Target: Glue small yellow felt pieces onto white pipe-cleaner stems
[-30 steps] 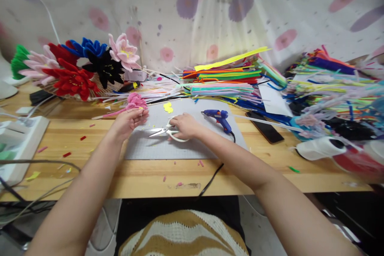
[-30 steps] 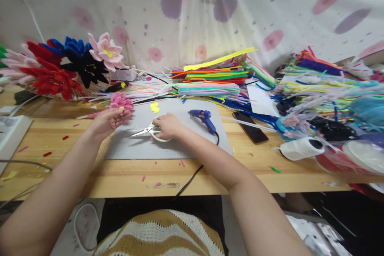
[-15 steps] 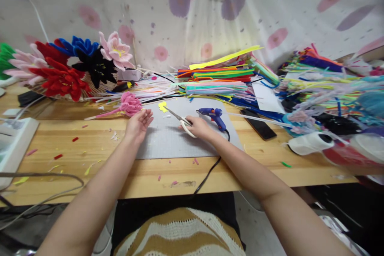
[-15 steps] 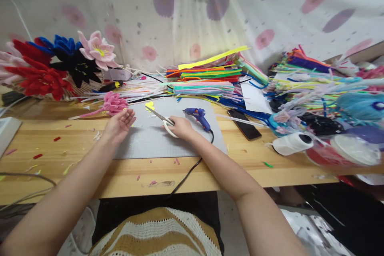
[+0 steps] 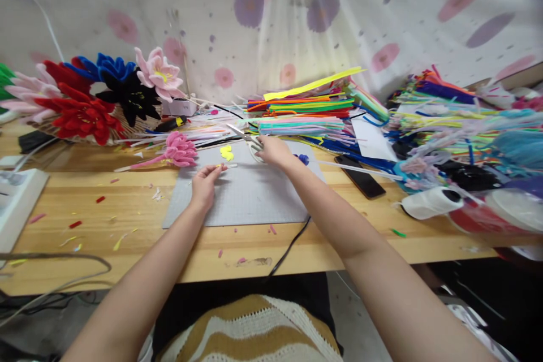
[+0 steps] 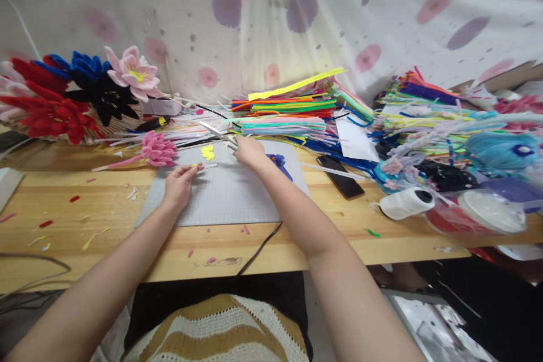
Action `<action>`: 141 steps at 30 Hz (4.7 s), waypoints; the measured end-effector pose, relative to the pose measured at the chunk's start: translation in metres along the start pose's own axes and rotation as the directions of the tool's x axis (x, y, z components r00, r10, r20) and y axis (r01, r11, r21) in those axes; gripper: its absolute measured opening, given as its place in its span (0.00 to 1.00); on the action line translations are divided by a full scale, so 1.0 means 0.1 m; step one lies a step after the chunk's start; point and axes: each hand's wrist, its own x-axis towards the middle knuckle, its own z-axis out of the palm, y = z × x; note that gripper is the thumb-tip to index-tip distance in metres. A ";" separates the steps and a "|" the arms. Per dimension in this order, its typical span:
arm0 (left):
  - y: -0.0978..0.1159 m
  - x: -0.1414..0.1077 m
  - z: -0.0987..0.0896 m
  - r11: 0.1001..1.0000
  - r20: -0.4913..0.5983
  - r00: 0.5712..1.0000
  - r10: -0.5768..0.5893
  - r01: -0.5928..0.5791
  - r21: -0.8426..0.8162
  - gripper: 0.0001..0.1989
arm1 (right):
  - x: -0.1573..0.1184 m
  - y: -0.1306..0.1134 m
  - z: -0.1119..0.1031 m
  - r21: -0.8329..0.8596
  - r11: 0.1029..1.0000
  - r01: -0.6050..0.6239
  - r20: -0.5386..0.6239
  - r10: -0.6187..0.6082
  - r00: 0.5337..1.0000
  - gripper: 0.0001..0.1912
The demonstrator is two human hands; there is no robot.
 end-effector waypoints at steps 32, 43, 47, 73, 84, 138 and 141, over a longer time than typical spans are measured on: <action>-0.25 0.70 0.82 0.164 0.527 0.829 0.188 -0.555 0.815 0.08 | 0.59 0.20 -0.23 -0.402 0.910 -0.104 0.120 0.165 0.979 0.18; -0.20 0.64 0.69 0.204 0.496 0.853 0.159 -0.520 0.829 0.08 | -0.02 0.22 0.45 0.228 0.967 0.117 -0.148 -0.084 0.985 0.20; -0.22 0.58 0.70 0.159 0.439 0.875 0.201 -0.472 0.867 0.07 | -0.02 0.26 0.74 0.389 0.916 0.097 -0.207 -0.015 0.978 0.24; -0.02 0.55 0.52 0.486 0.195 0.920 0.341 -0.349 0.801 0.08 | -0.15 0.20 0.85 0.377 0.922 0.092 -0.261 0.010 0.965 0.23; 0.04 0.29 -0.07 0.563 0.069 0.920 0.385 -0.293 0.773 0.15 | -0.20 0.14 0.85 0.130 0.991 0.039 -0.234 -0.007 0.972 0.16; -0.09 0.59 -0.05 0.570 0.080 0.898 0.433 -0.341 0.748 0.15 | -0.08 -0.01 0.79 0.365 0.924 0.117 -0.278 -0.012 0.961 0.14; -0.06 0.55 -0.06 0.600 0.112 0.895 0.432 -0.379 0.704 0.18 | 0.12 -0.15 0.72 0.280 0.925 0.255 -0.242 -0.189 0.952 0.19</action>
